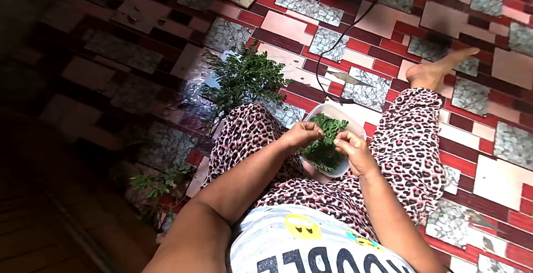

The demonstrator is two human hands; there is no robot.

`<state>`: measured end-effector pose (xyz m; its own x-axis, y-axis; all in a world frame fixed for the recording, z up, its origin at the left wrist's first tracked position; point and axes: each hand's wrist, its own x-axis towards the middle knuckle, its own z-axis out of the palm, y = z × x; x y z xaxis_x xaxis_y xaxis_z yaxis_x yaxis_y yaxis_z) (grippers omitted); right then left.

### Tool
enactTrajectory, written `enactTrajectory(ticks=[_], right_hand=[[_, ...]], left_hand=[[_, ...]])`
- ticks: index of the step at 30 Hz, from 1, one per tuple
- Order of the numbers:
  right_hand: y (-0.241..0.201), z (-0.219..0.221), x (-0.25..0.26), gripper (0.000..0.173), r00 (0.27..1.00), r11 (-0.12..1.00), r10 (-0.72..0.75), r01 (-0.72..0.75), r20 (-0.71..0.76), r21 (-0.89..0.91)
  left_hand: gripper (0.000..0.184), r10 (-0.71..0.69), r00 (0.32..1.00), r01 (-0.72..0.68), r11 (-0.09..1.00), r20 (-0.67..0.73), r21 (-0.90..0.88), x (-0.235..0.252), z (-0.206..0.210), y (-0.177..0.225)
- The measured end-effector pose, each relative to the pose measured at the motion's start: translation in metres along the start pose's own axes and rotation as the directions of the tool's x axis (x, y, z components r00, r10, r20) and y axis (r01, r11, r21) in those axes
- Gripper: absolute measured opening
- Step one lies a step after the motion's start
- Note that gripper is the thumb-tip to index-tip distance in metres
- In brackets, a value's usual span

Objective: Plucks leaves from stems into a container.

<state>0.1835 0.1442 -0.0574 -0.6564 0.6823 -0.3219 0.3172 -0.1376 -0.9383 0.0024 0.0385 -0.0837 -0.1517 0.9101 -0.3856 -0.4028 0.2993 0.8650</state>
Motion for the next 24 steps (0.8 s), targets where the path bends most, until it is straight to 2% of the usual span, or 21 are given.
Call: enactTrajectory(ticks=[4, 9, 14, 20, 24], right_hand=[[-0.005, 0.010, 0.000, 0.007, 0.986, 0.958, 0.155, -0.164, 0.056, 0.237], [-0.001, 0.019, 0.005, 0.010, 0.985, 0.910, 0.170, -0.144, -0.034, 0.389], [0.000, 0.025, 0.006, 0.013, 0.974, 0.893, 0.167, -0.082, -0.156, 0.442], [0.000, 0.026, 0.004, 0.014, 0.976, 0.926, 0.134, -0.061, -0.174, 0.372], [-0.001, 0.027, 0.006, 0.015, 0.971, 0.872, 0.186, -0.092, -0.152, 0.481]], left_hand=[[0.012, -0.005, 1.000, 0.005, 1.000, 0.010, 0.011, 0.000, 0.000, 0.001], [0.014, 0.004, 1.000, -0.004, 0.999, 0.016, 0.043, 0.001, 0.001, 0.001], [0.017, 0.015, 1.000, -0.014, 0.998, -0.016, 0.055, -0.006, 0.007, 0.003], [0.017, 0.009, 0.999, -0.007, 0.998, -0.031, 0.060, -0.009, 0.009, 0.006], [0.018, 0.006, 1.000, -0.004, 0.997, -0.019, 0.072, -0.008, 0.009, 0.005]])
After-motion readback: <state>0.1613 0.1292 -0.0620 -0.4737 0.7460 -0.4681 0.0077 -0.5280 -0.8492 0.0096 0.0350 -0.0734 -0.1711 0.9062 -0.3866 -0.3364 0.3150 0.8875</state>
